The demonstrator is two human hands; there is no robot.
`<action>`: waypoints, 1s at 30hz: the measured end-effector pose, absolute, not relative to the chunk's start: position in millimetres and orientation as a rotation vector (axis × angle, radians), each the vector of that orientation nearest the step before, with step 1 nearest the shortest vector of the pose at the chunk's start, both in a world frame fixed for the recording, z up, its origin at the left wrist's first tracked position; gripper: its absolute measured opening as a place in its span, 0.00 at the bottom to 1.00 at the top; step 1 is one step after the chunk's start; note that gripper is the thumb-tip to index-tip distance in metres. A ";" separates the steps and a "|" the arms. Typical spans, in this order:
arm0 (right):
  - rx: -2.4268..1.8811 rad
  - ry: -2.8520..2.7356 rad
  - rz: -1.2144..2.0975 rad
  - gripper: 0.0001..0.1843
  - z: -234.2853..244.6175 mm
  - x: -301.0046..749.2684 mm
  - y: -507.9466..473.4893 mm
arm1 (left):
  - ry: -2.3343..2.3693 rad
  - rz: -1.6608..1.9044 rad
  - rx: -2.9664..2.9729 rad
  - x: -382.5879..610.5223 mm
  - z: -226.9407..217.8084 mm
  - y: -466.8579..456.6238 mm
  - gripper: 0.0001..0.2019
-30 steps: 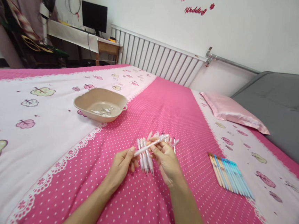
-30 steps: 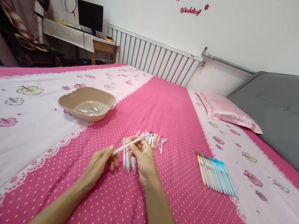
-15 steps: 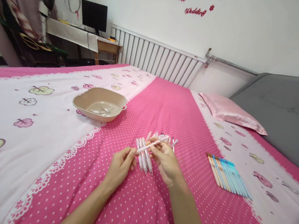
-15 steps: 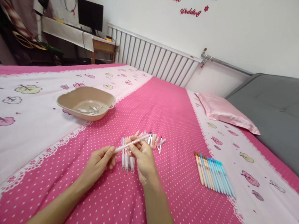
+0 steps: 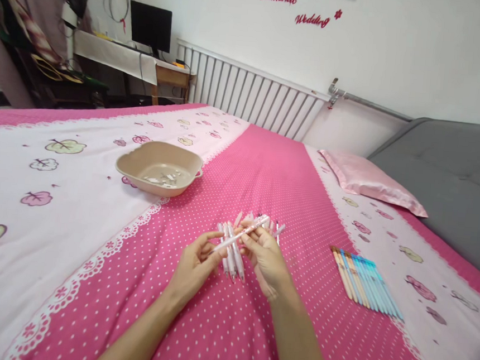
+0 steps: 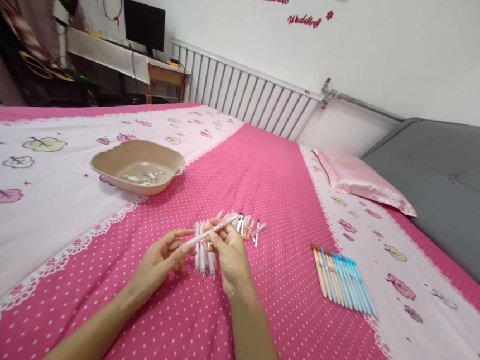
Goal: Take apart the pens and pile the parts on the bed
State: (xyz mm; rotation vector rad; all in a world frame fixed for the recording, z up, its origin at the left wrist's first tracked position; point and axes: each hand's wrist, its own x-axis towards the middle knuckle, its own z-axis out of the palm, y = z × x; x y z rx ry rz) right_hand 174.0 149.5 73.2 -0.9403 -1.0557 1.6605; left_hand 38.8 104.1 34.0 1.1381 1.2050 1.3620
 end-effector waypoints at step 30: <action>-0.925 -1.000 1.592 0.15 78.5 177.1 151.1 | 1.233 1.235 0.932 39.5 30.6 105.5 0.25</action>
